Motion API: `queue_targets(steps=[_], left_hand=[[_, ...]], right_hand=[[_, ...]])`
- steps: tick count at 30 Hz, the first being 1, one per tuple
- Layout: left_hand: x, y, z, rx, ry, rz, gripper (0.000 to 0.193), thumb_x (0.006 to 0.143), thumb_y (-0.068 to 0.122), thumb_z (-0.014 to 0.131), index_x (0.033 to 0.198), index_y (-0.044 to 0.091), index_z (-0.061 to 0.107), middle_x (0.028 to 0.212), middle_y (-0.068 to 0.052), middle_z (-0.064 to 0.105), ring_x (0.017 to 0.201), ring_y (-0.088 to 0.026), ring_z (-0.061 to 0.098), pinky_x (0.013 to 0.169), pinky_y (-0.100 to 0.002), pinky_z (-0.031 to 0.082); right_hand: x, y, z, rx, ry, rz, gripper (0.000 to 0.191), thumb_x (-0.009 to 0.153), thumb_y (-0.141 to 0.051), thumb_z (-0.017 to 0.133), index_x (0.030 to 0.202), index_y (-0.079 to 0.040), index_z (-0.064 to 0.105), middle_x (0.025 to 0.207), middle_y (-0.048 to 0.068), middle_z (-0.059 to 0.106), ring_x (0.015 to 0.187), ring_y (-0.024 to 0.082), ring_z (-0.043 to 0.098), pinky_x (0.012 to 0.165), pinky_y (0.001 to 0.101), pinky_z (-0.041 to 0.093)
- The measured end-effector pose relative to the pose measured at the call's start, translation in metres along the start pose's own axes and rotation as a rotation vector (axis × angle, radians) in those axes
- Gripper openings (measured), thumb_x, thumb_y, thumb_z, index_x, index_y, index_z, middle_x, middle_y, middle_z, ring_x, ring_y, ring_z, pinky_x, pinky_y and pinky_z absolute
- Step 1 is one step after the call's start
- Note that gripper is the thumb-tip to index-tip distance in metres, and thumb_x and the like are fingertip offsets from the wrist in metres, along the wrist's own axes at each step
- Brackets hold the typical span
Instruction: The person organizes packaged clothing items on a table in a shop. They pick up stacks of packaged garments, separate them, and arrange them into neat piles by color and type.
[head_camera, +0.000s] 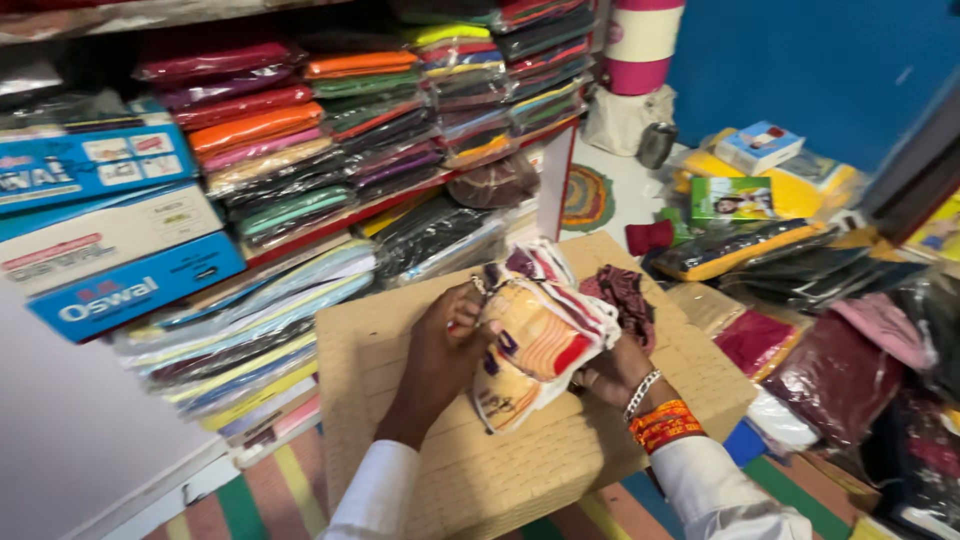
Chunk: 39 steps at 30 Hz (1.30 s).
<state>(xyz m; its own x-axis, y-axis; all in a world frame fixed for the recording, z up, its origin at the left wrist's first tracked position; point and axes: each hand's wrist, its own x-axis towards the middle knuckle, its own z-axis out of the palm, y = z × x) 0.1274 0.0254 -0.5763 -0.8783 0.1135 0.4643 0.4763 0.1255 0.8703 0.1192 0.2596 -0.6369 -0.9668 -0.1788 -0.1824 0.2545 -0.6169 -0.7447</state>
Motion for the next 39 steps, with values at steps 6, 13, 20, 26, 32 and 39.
queue_targets(steps=[6,13,20,26,32,39], left_hand=[[-0.001,0.001,0.006,0.168,0.124,-0.130,0.029,0.088,0.019,0.080,0.107,-0.001,0.072,0.080,-0.006,0.071,0.071,-0.012,0.062,0.068,-0.028,0.054],[0.001,0.003,0.017,-0.032,0.052,0.054,0.016,0.093,0.014,0.075,0.100,0.000,0.075,0.084,-0.006,0.077,0.075,-0.007,0.069,0.070,-0.026,0.057],[-0.005,0.009,0.021,0.128,0.010,-0.039,0.019,0.099,0.023,0.064,0.098,0.004,0.067,0.074,-0.007,0.072,0.065,-0.011,0.067,0.064,-0.030,0.055],[-0.001,0.014,0.020,0.085,0.130,-0.085,0.021,0.101,0.027,0.058,0.100,0.007,0.063,0.074,-0.004,0.072,0.064,-0.011,0.069,0.062,-0.031,0.056],[0.007,0.008,0.030,0.170,0.302,-0.124,0.023,0.102,0.029,0.059,0.100,0.007,0.063,0.069,-0.008,0.067,0.062,-0.018,0.064,0.062,-0.034,0.050],[0.017,0.008,0.035,-0.024,0.064,-0.075,0.018,0.103,0.025,0.058,0.105,0.007,0.059,0.082,-0.006,0.069,0.072,-0.016,0.065,0.069,-0.033,0.054]], right_hand=[[-0.002,-0.017,0.001,0.115,-0.081,-0.153,0.042,0.105,-0.045,0.062,0.124,-0.008,0.061,0.123,0.011,0.068,0.114,0.027,0.066,0.101,0.0471,0.055],[-0.017,-0.040,0.043,-0.905,0.137,-0.715,0.057,0.092,-0.052,0.070,0.117,-0.001,0.067,0.111,0.009,0.073,0.103,0.022,0.069,0.096,0.0367,0.054],[-0.029,-0.015,0.066,-1.620,0.460,-0.811,0.079,0.076,-0.054,0.085,0.123,0.001,0.053,0.104,0.022,0.069,0.095,0.036,0.070,0.083,0.0461,0.055],[-0.030,-0.005,0.066,-1.503,0.348,-1.008,0.071,0.076,-0.042,0.086,0.125,-0.002,0.054,0.108,0.020,0.070,0.093,0.034,0.072,0.079,0.0451,0.056],[-0.029,0.004,0.069,-1.511,0.333,-1.112,0.060,0.077,-0.036,0.087,0.119,-0.004,0.058,0.112,0.015,0.072,0.097,0.032,0.072,0.083,0.0433,0.056],[-0.026,0.002,0.063,-1.452,0.379,-1.079,0.071,0.073,-0.034,0.090,0.122,0.001,0.052,0.117,0.019,0.067,0.102,0.032,0.070,0.086,0.0414,0.056]])
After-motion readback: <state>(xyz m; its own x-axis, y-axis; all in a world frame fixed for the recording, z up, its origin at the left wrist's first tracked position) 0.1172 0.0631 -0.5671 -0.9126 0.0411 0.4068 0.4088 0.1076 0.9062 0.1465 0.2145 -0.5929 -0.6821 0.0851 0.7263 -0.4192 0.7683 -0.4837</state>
